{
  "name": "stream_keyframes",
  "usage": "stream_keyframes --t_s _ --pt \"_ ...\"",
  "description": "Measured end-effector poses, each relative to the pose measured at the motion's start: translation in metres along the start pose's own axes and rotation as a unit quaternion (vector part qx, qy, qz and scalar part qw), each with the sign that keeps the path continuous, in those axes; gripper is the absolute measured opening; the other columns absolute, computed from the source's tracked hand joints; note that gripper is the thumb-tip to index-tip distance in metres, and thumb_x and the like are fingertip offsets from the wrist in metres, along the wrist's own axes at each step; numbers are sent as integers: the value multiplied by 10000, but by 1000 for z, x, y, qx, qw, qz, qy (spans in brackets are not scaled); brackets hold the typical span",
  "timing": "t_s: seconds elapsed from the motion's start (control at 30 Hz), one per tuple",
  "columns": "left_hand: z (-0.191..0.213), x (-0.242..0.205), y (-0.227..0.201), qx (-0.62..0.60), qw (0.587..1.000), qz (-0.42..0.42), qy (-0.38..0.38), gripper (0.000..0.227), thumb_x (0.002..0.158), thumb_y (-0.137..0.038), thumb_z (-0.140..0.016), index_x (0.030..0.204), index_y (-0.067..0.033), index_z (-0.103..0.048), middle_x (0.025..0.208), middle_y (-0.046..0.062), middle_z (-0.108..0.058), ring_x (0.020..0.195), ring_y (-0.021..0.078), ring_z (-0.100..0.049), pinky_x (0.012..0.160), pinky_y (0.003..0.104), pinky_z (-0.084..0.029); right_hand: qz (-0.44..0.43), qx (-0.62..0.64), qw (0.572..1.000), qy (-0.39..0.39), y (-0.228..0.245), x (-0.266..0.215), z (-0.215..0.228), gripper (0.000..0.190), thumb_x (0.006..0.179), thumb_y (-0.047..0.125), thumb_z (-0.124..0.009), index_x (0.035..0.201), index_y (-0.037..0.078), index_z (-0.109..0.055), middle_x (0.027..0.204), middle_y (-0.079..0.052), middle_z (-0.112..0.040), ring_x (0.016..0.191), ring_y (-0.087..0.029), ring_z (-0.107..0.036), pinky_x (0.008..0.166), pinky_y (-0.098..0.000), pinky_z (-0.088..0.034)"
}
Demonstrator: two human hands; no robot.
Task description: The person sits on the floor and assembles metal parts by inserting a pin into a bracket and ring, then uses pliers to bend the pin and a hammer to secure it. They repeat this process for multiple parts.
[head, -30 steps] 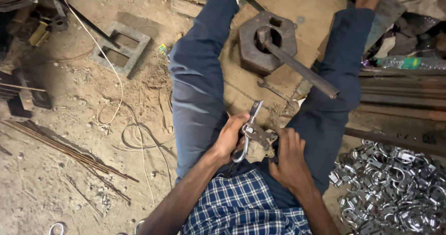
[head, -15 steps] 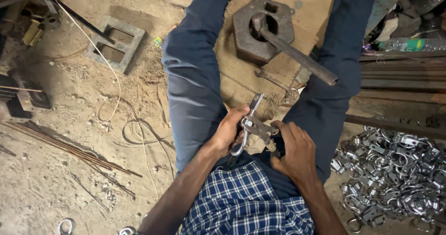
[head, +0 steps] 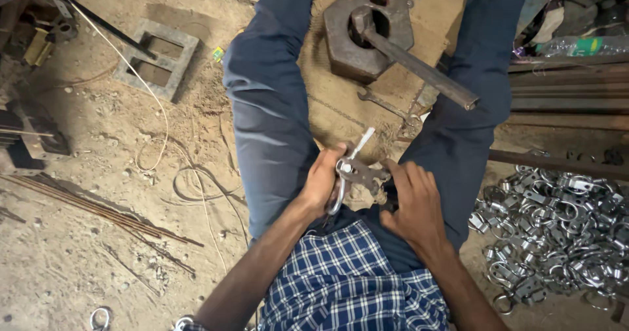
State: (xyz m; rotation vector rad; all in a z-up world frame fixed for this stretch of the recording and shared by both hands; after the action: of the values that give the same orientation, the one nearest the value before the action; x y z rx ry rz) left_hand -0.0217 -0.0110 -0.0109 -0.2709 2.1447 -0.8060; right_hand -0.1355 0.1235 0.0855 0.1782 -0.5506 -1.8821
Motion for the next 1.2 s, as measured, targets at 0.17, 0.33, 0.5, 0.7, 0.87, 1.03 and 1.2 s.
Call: stream_keyframes --t_s 0.17,0.33,0.5,0.7,0.87,1.03,1.2 --pt "2 1 -3 63 995 -65 46 509 1077 -502 -443 924 -53 -624 526 -11 -462 379 83 -348 366 278 -245 -27 -1 999 28 1 0 -2 823 528 71 -739 1326 -12 -555 995 -178 -517 962 -375 -520 829 -465 -404" --pt "0 1 -3 56 996 -66 14 431 1045 -487 -454 1038 -86 -609 622 -3 -535 433 93 -373 396 282 -273 -7 20 1000 22 -3 5 -2 850 503 73 -777 1319 -21 -555 983 -182 -508 940 -384 -511 817 -471 -404" --pt "-5 -22 -22 205 907 -358 84 517 1163 -466 -393 1062 19 -537 905 46 -524 857 150 -499 769 319 -413 12 -26 1000 -2 -8 -8 -2 923 397 141 -864 1282 45 -620 960 -154 -522 923 -369 -508 811 -489 -380" --pt "-19 -31 -31 148 932 -269 193 576 1113 -534 -351 948 -25 -566 788 -2 -538 729 105 -488 656 297 -412 48 -48 995 -78 -13 -16 -3 922 427 133 -865 1319 91 -633 1122 -135 -566 1032 -351 -519 905 -503 -362" --pt "-19 -27 -28 119 940 -235 215 568 1117 -572 -338 912 -78 -528 744 -39 -445 669 68 -403 592 268 -346 4 -16 999 -34 -12 -11 -3 947 390 111 -887 1300 70 -628 1064 -124 -558 978 -335 -511 857 -488 -363" --pt "-15 -27 -29 140 950 -224 168 546 1098 -564 -344 916 -89 -542 693 -52 -434 567 48 -378 491 250 -288 -1 -11 1000 -25 -7 -3 -2 926 442 81 -858 1328 51 -590 1071 -137 -547 968 -341 -506 840 -479 -372" --pt "-15 -26 -27 105 960 -217 143 461 1100 -486 -364 953 -88 -545 725 -50 -434 559 43 -347 469 242 -258 3 -6 1000 -27 -2 2 1 934 461 71 -833 1353 42 -559 1093 -165 -534 973 -369 -500 834 -486 -378"
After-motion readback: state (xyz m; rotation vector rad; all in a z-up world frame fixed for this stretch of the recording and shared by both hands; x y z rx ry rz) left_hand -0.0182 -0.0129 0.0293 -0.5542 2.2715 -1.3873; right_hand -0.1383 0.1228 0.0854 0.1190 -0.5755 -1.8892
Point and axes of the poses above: each hand's wrist, its own x-axis towards the middle knuckle, its own z-axis out of the back of the hand, y = z × x, the point moved 3 cm from there along x, towards the middle knuckle
